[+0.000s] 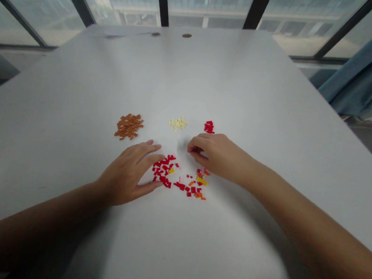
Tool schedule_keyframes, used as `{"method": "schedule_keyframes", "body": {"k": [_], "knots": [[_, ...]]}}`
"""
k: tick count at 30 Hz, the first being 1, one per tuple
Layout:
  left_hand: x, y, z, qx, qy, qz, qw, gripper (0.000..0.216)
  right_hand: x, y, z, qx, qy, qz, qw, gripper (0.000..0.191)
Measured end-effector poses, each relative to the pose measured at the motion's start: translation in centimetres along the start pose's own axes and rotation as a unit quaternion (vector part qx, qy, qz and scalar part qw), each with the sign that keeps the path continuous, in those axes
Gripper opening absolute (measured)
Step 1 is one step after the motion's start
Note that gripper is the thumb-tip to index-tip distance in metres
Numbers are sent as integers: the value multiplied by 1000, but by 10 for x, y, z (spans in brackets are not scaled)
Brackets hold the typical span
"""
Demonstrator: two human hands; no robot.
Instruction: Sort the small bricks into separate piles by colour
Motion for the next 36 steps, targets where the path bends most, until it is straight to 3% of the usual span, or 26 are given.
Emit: {"method": "schedule_keyframes", "body": {"k": [6, 12, 26, 33, 36], "knots": [[-1, 0, 0, 0, -4, -1, 1000, 47, 46, 13, -17, 110, 43, 100, 988, 16], [-1, 0, 1, 1, -6, 1, 1000, 45, 68, 22, -20, 142, 54, 168, 974, 15], [0, 0, 0, 0, -2, -1, 1000, 45, 67, 19, -10, 129, 74, 167, 975, 22], [-1, 0, 1, -3, 5, -3, 1000, 44, 52, 18, -25, 159, 67, 132, 976, 20], [-1, 0, 1, -5, 14, -9, 1000, 43, 32, 12, -28, 97, 12, 80, 992, 17]]}}
Point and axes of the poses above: each hand's wrist, its own y-axis away from the middle knuckle, its own z-axis out of the palm, x = y × z, the point moved 4 cm from there along -y, towards the middle knuckle, and after that the axes turned 7 degrees about -z, right-handed, at the moved point
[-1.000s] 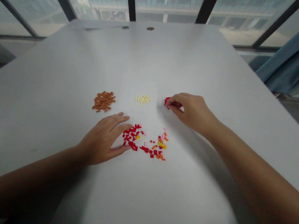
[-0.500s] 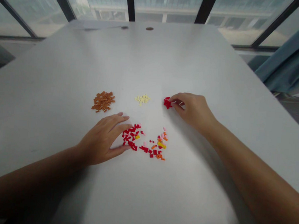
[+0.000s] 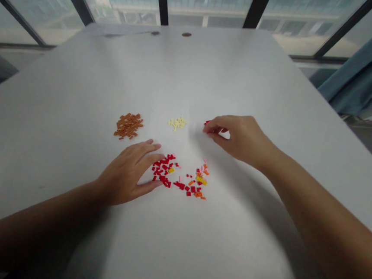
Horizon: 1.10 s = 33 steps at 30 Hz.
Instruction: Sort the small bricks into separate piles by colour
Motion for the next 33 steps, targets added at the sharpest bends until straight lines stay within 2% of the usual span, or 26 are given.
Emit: {"method": "schedule_keyframes", "body": {"k": [3, 6, 9, 13, 19, 23, 33], "knots": [[0, 0, 0, -3, -2, -1, 1000, 43, -28, -2, 10, -90, -55, -68, 992, 16], [0, 0, 0, -6, 2, -7, 1000, 43, -52, -3, 23, -90, -64, -120, 987, 20], [0, 0, 0, -6, 7, -12, 1000, 44, -64, -3, 35, -82, -47, -166, 982, 23], [0, 0, -1, -3, 1, -4, 1000, 46, -63, -2, 38, -91, -29, -189, 977, 23], [1, 0, -1, 3, 1, 2, 1000, 45, -61, -1, 34, -57, -39, -196, 978, 25], [1, 0, 0, 1, -5, 1, 1000, 46, -63, -1, 42, -74, -31, -211, 974, 29], [-1, 1, 1, -3, 9, -11, 1000, 44, -44, 0, 30, -79, -57, -151, 984, 18]]}}
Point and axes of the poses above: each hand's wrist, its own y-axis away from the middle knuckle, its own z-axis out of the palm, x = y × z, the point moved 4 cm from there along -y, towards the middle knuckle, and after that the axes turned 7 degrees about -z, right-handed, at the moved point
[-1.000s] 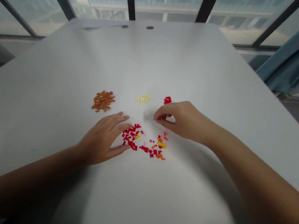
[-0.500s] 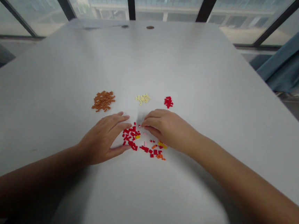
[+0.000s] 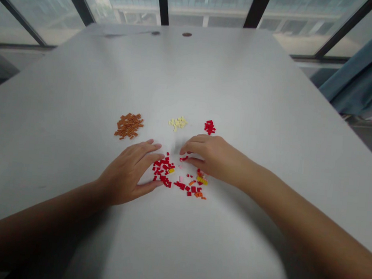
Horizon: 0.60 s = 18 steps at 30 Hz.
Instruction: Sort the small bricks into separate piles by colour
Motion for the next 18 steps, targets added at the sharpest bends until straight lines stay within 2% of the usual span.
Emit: {"method": "schedule_keyframes", "body": {"k": [9, 18], "knots": [[2, 0, -2, 1, -12, 12, 1000, 45, 0, -3, 8, -10, -35, -19, 999, 20], [1, -1, -2, 0, 4, 2, 1000, 42, 3, -3, 7, -24, -32, 13, 999, 18]]}}
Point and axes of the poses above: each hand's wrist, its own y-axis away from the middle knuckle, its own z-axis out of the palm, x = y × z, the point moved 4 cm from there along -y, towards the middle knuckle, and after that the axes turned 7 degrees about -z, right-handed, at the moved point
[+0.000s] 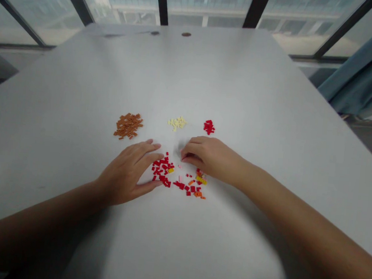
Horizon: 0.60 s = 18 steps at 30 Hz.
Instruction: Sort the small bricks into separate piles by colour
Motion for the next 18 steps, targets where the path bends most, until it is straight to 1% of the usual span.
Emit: {"method": "schedule_keyframes", "body": {"k": [6, 10, 14, 16, 18], "knots": [[0, 0, 1, 5, -11, 8, 1000, 44, 1, 1, 0, 2, 23, 9, 1000, 17], [0, 0, 1, 2, -17, 6, 1000, 43, 2, 2, -4, 10, 12, 29, 999, 17], [1, 1, 1, 5, -29, 13, 999, 45, 7, 3, -13, 44, -47, 100, 993, 14], [1, 1, 0, 7, -28, 17, 999, 45, 10, 4, -15, 50, -72, 135, 987, 13], [1, 1, 0, 7, -26, 16, 1000, 45, 13, 5, -17, 49, -80, 152, 984, 13]]}}
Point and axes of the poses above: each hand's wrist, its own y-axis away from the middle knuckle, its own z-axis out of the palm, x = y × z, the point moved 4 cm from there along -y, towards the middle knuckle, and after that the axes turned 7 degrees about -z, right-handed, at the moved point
